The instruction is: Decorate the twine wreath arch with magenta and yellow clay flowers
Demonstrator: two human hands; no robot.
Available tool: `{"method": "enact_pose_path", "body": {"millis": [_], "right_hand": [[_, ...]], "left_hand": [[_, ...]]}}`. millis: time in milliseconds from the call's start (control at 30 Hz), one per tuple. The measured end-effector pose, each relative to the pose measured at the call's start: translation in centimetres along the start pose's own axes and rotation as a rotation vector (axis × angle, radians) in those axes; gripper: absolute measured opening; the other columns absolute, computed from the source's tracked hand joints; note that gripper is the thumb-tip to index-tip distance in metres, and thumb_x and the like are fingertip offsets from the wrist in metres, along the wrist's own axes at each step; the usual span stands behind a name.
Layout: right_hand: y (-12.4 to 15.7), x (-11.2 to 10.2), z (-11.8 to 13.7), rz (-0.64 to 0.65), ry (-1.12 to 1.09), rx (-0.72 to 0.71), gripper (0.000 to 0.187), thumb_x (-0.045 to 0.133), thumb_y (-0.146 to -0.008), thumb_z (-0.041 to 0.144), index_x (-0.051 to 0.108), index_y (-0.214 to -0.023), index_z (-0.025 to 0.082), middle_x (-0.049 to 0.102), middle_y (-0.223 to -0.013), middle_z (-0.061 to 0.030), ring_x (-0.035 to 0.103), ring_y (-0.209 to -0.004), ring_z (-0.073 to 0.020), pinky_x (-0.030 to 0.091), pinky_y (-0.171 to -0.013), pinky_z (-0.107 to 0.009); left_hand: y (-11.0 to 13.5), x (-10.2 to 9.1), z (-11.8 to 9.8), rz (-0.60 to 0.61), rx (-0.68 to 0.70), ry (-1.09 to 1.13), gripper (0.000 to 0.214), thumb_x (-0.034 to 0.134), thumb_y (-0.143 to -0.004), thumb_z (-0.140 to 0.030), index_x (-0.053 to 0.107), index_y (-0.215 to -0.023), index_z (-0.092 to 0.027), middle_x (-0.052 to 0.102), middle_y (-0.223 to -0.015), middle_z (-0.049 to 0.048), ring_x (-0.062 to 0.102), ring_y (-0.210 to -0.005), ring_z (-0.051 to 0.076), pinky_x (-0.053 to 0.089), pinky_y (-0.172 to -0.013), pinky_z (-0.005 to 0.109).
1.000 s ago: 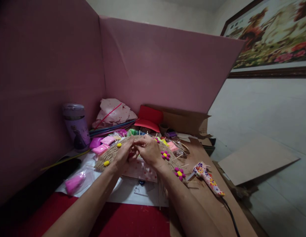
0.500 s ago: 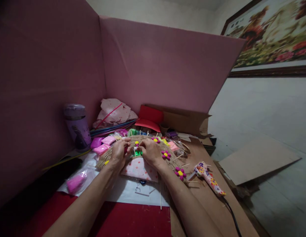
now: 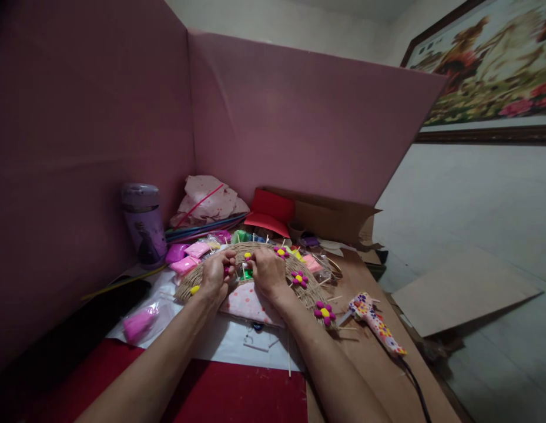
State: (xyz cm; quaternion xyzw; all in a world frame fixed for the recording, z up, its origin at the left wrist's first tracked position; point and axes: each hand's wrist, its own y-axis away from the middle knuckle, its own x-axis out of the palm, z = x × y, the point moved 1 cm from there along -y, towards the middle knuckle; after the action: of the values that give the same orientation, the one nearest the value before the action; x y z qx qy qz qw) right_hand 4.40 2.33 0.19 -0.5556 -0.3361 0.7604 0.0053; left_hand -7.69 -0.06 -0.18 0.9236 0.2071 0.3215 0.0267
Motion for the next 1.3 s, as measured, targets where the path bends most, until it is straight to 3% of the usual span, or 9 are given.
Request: {"method": "enact_pose_path", "body": {"millis": [267, 500, 700, 967, 1300], "right_hand": [[-0.5, -0.6, -1.2, 0.084, -0.085, -0.111, 0.012, 0.051, -0.081, 0.012, 0.061, -0.082, 0.018, 0.064, -0.085, -0.0039, 0.056, -0.077, -0.0157, 0.034, -0.064, -0.025], [-0.5, -0.5, -0.6, 0.135, 0.064, -0.159, 0.007, 0.051, -0.084, 0.017, 0.058, -0.086, 0.016, 0.064, -0.086, -0.0074, 0.057, -0.076, -0.0175, 0.034, -0.063, -0.026], [-0.6, -0.9, 0.4, 0.205, 0.122, -0.131, 0.011, 0.048, -0.083, 0.01, 0.054, -0.09, 0.016, 0.064, -0.088, -0.0076, 0.058, -0.076, -0.0179, 0.033, -0.061, -0.026], [-0.4, -0.7, 0.8, 0.187, 0.163, -0.1, 0.011, 0.044, -0.086, 0.011, 0.051, -0.094, 0.015, 0.063, -0.086, -0.0088, 0.058, -0.069, -0.018, 0.032, -0.057, -0.028], [-0.2, -0.6, 0.8, 0.17, 0.194, -0.172, 0.016, 0.044, -0.086, 0.015, 0.055, -0.097, 0.02, 0.062, -0.091, -0.0063, 0.055, -0.068, -0.0169, 0.03, -0.056, -0.027]], "left_hand": [[0.3, 0.1, 0.0, 0.038, -0.01, 0.002, 0.018, 0.044, -0.054, -0.012, 0.05, -0.07, -0.015, 0.046, -0.047, -0.006, 0.032, -0.031, 0.003, 0.015, -0.032, 0.015], [0.4, 0.1, 0.2, 0.058, -0.052, -0.011, 0.019, 0.043, -0.053, -0.012, 0.051, -0.07, -0.015, 0.044, -0.047, -0.0059, 0.031, -0.03, 0.003, 0.014, -0.032, 0.015], [0.6, 0.2, 0.1, 0.067, -0.08, -0.004, 0.018, 0.044, -0.052, -0.012, 0.05, -0.068, -0.015, 0.044, -0.046, -0.0061, 0.03, -0.03, 0.003, 0.013, -0.032, 0.014], [0.8, 0.3, 0.0, 0.068, -0.104, 0.011, 0.015, 0.046, -0.054, -0.012, 0.05, -0.068, -0.015, 0.043, -0.045, -0.0061, 0.03, -0.03, 0.003, 0.013, -0.032, 0.015], [1.2, 0.4, -0.1, 0.066, -0.142, 0.004, 0.011, 0.049, -0.058, -0.014, 0.051, -0.069, -0.015, 0.043, -0.046, -0.0062, 0.028, -0.028, 0.002, 0.012, -0.032, 0.016]]}}
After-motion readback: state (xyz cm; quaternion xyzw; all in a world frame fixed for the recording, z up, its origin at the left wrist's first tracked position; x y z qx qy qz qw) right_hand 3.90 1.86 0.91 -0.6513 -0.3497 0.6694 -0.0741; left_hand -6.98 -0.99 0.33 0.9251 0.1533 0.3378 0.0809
